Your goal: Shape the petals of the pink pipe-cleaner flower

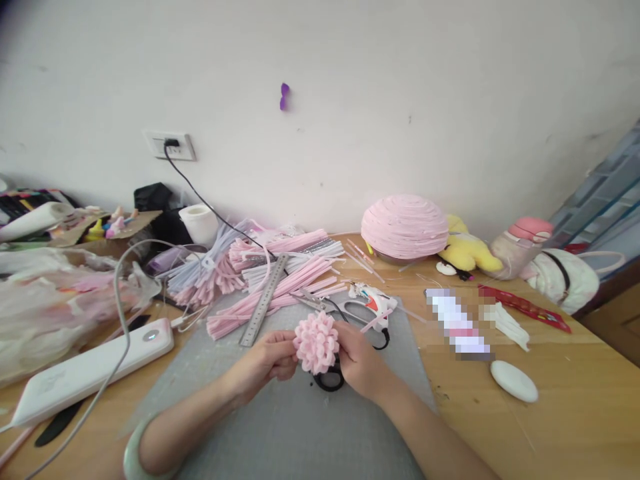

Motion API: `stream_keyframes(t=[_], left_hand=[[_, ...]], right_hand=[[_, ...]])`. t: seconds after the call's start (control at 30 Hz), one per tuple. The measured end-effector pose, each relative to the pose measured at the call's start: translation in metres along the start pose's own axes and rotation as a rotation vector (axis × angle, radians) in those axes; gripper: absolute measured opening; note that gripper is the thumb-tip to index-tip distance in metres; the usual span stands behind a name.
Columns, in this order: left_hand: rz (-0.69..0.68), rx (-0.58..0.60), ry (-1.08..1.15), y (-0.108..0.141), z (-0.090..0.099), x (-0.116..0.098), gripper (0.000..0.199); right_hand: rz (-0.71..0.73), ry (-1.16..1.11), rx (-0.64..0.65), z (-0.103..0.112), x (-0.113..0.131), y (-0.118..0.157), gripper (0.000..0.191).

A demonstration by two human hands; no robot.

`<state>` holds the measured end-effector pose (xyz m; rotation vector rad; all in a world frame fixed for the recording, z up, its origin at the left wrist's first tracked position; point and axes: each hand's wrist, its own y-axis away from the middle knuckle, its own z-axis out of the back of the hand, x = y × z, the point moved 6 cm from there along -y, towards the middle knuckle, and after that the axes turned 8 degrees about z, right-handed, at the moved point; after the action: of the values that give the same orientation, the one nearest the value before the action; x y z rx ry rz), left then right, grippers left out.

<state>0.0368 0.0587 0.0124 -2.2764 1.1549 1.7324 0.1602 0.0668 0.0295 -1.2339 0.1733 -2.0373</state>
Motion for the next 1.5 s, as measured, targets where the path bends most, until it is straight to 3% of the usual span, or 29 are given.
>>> stream_keyframes(t=[0.1, 0.23, 0.37, 0.8, 1.03, 1.13, 1.3, 1.5], left_hand=[[0.018, -0.005, 0.017, 0.0, 0.0, 0.001, 0.028], [-0.075, -0.025, 0.103, 0.003, 0.001, -0.002, 0.027], [-0.13, 0.026, 0.13, 0.005, -0.003, -0.004, 0.025], [0.003, -0.037, 0.066, 0.004, -0.005, -0.001, 0.021], [-0.129, -0.136, -0.004, 0.005, -0.001, -0.004, 0.028], [-0.115, -0.109, -0.048, 0.004, -0.003, -0.001, 0.026], [-0.119, -0.045, -0.058, 0.005, -0.008, 0.0, 0.024], [-0.135, -0.123, -0.043, 0.002, 0.0, 0.0, 0.027]], right_hand=[[0.012, 0.039, -0.006, 0.003, 0.001, -0.001, 0.021], [-0.056, -0.011, -0.089, 0.006, -0.002, 0.0, 0.024], [-0.104, -0.076, -0.155, 0.004, -0.005, 0.003, 0.026], [-0.014, 0.079, -0.032, 0.004, 0.005, 0.0, 0.02], [-0.142, -0.081, -0.235, 0.006, -0.008, 0.002, 0.023], [-0.194, -0.11, -0.269, 0.005, -0.011, 0.002, 0.023], [-0.223, -0.134, -0.247, 0.001, -0.013, 0.005, 0.025], [-0.213, -0.145, -0.157, 0.0, -0.009, 0.006, 0.031]])
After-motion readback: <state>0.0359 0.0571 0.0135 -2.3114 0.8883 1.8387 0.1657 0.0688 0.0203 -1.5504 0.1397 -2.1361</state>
